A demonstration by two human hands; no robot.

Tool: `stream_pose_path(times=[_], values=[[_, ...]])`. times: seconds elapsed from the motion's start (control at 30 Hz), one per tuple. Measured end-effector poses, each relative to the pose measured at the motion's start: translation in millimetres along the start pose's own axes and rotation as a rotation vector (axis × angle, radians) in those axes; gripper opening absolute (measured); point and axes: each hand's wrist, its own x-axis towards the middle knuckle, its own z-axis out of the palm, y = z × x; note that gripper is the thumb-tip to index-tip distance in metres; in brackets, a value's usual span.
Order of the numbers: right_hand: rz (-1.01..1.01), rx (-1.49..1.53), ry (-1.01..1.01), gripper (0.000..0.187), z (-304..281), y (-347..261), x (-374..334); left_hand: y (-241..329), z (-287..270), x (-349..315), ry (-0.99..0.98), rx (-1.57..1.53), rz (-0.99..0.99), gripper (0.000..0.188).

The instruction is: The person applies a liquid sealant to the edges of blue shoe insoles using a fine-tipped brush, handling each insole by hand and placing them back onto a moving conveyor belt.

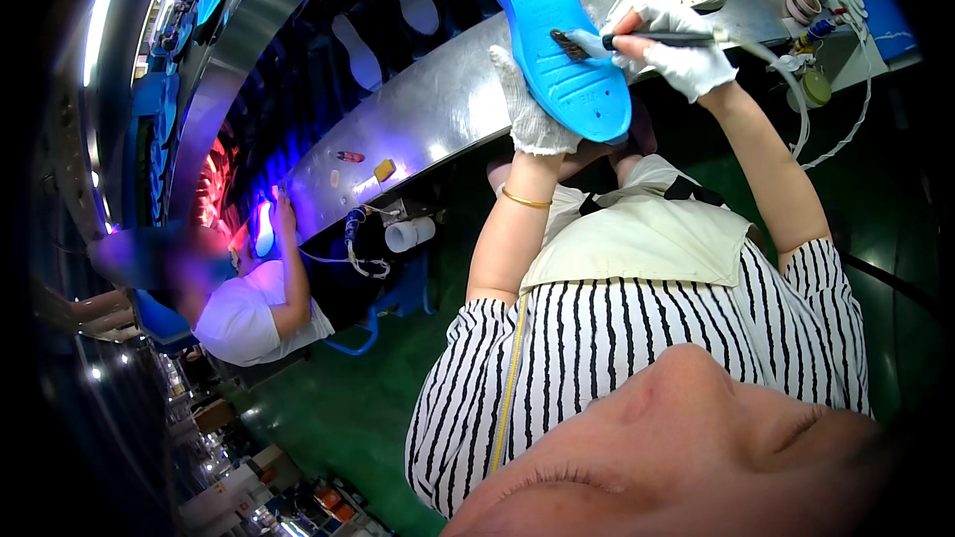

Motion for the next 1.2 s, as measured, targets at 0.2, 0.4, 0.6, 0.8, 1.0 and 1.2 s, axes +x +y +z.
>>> stream_pose_path(times=[0.2,0.4,0.6,0.8,1.0,1.2], values=[[-0.311,-0.152,-0.089,0.014,37,-9,-20,13,8,17,-0.056,0.076,0.141,0.084],[-0.268,-0.071,-0.005,0.011,35,-3,-21,14,30,13,-0.08,0.098,0.263,0.088],[0.247,0.236,-0.111,0.011,32,-13,-19,23,13,21,-0.181,-0.047,0.202,0.084],[0.008,0.07,-0.176,0.008,27,-7,-20,32,16,27,-0.213,0.028,0.151,0.088],[0.055,0.13,-0.152,0.01,19,-15,-11,38,23,29,-0.238,0.039,0.1,0.086],[0.228,0.225,-0.304,0.011,21,-10,-27,44,11,33,-0.198,0.078,0.041,0.086]])
